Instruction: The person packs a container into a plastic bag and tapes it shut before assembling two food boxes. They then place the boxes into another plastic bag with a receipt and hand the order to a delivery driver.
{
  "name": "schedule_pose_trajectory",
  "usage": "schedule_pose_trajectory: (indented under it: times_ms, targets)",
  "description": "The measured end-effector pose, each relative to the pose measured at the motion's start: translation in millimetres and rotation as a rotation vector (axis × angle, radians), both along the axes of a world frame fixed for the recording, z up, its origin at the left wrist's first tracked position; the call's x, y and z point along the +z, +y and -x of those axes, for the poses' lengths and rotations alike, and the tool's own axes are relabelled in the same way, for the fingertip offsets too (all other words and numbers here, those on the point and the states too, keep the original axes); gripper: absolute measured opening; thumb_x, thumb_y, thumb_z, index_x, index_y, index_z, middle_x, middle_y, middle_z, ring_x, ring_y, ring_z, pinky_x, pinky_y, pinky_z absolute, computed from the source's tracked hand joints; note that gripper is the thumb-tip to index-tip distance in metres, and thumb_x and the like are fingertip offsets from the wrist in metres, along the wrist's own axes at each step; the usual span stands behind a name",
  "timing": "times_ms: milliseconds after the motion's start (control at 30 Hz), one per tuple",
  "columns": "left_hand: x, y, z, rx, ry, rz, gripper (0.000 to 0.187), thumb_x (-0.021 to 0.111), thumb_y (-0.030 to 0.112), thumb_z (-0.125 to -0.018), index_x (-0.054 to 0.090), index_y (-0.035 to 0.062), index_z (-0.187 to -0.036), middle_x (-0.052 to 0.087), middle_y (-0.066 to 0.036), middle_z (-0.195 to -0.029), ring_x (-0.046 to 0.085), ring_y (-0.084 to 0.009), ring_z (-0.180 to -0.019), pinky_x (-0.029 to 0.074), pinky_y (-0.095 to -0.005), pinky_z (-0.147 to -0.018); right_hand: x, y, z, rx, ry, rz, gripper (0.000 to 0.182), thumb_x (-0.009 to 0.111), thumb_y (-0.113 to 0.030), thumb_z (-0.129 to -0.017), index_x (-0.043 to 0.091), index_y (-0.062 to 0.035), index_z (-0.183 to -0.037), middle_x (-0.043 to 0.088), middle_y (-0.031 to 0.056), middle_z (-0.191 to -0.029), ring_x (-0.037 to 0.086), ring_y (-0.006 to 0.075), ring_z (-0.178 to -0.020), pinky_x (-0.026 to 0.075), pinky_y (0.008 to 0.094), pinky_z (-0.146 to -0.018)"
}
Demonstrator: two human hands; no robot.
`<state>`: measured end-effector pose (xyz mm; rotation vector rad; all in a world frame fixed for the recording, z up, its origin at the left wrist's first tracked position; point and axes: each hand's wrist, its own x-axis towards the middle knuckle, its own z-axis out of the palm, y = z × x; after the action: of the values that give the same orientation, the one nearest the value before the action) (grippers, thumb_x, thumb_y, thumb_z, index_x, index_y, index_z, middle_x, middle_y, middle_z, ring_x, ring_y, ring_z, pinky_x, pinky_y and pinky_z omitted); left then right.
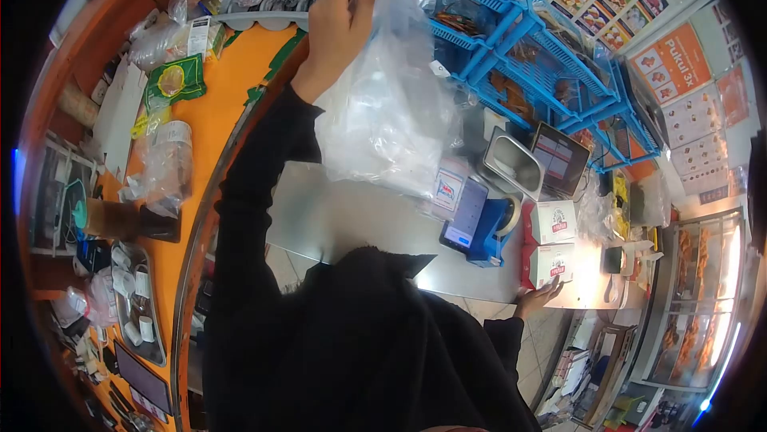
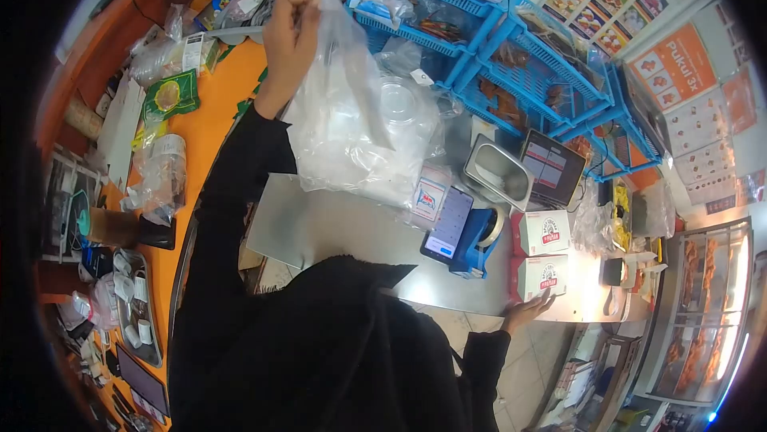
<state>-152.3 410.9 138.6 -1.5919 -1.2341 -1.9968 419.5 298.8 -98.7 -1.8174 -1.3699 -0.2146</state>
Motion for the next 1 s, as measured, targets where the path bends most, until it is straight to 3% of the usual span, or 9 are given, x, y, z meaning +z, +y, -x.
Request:
schedule_pose_trajectory:
  times_ms: [200,333,400,467,533,600,700,867,1000]
  targets:
    - [55,-30,-13,0.014,0.007,-0.153,0.009,0.048,0.007,-0.079,0.047,0.0041,-0.088,0.05,0.0,-0.063,0.042,-0.0025,-0.054,0.033,-0.0158,-0.048,30,12,-7,-0.331,-0.131,-0.132,0.039,0.037,-0.032,-0.084,0.057,0.0002,-0.094,0.052,0.0205,-0.1,0.047,0.0325,-0.096,0.035,0.0396,-0.085]
    - [81,-66,-54,-0.38,0.052,0.25,0.013,0.045,0.012,-0.079,0.045,0.0094,-0.092,0.048,0.003,-0.061,0.041,-0.0011,-0.049,0.03,-0.0155,-0.042,154,30,119,0.295,0.229,-0.339,0.055,0.047,-0.036,-0.079,0.033,0.0008,-0.118,0.034,0.0173,-0.12,0.036,0.0243,-0.109,0.032,0.0369,-0.089]
    - [79,-69,-76,-0.699,0.065,0.531,0.014,0.046,0.017,-0.08,0.046,0.0127,-0.093,0.049,0.003,-0.063,0.038,-0.001,-0.042,0.03,-0.0158,-0.037,201,26,208,0.691,0.644,-0.161,0.093,0.067,-0.043,-0.06,0.017,-0.0036,-0.127,0.022,0.0133,-0.129,0.027,0.0229,-0.115,0.027,0.0361,-0.093]
    - [79,-79,-103,-1.032,0.017,0.868,0.019,0.047,0.021,-0.081,0.046,0.012,-0.097,0.049,0.002,-0.064,0.04,-0.0023,-0.042,0.03,-0.0173,-0.034,168,44,231,0.936,0.388,-0.022,0.108,0.077,-0.038,-0.045,0.015,-0.0059,-0.127,0.023,0.0118,-0.126,0.025,0.0225,-0.115,0.026,0.0355,-0.092]
    - [67,-82,-121,-1.27,0.058,1.009,0.029,0.049,0.022,-0.079,0.045,0.0079,-0.104,0.051,-0.004,-0.08,0.044,-0.0085,-0.058,0.037,-0.0218,-0.049,144,51,257,1.03,0.371,0.57,0.088,0.075,-0.033,-0.052,0.028,-0.0027,-0.12,0.035,0.0119,-0.115,0.036,0.0207,-0.106,0.032,0.035,-0.088]
    - [53,-75,-123,-1.367,0.037,1.102,0.034,0.051,0.023,-0.078,0.044,0.0057,-0.106,0.053,-0.01,-0.094,0.051,-0.0138,-0.079,0.043,-0.0267,-0.063,158,49,282,1.231,0.697,0.552,0.057,0.068,-0.028,-0.064,0.043,-0.0002,-0.105,0.049,0.0083,-0.095,0.048,0.0155,-0.087,0.04,0.0293,-0.076]
    - [-17,-54,-109,-1.326,-0.372,0.452,0.048,0.054,0.026,-0.076,0.036,0.0081,-0.117,0.043,-0.011,-0.108,0.049,-0.014,-0.091,0.039,-0.0231,-0.079,197,28,286,1.061,1.133,0.645,0.029,0.06,-0.022,-0.072,0.051,-0.0007,-0.09,0.052,0.0016,-0.076,0.049,0.0082,-0.068,0.04,0.0214,-0.063]
    - [-175,-118,-156,-1.459,-0.746,0.957,0.056,0.057,0.027,-0.073,0.032,0.0068,-0.119,0.036,-0.012,-0.117,0.038,-0.0167,-0.106,0.032,-0.0265,-0.089,160,32,249,0.679,1.088,0.195,0.024,0.055,-0.025,-0.078,0.053,-0.001,-0.078,0.049,-0.0016,-0.064,0.043,0.0052,-0.055,0.035,0.0202,-0.047]
    - [-140,-148,-182,-1.654,-0.931,0.8,0.064,0.06,0.03,-0.07,0.03,0.0044,-0.121,0.034,-0.011,-0.12,0.032,-0.0179,-0.113,0.028,-0.0285,-0.093,138,6,185,0.447,1.142,0.266,0.019,0.054,-0.025,-0.078,0.049,-0.0106,-0.067,0.036,-0.0079,-0.053,0.03,0.0007,-0.042,0.022,0.0176,-0.036]
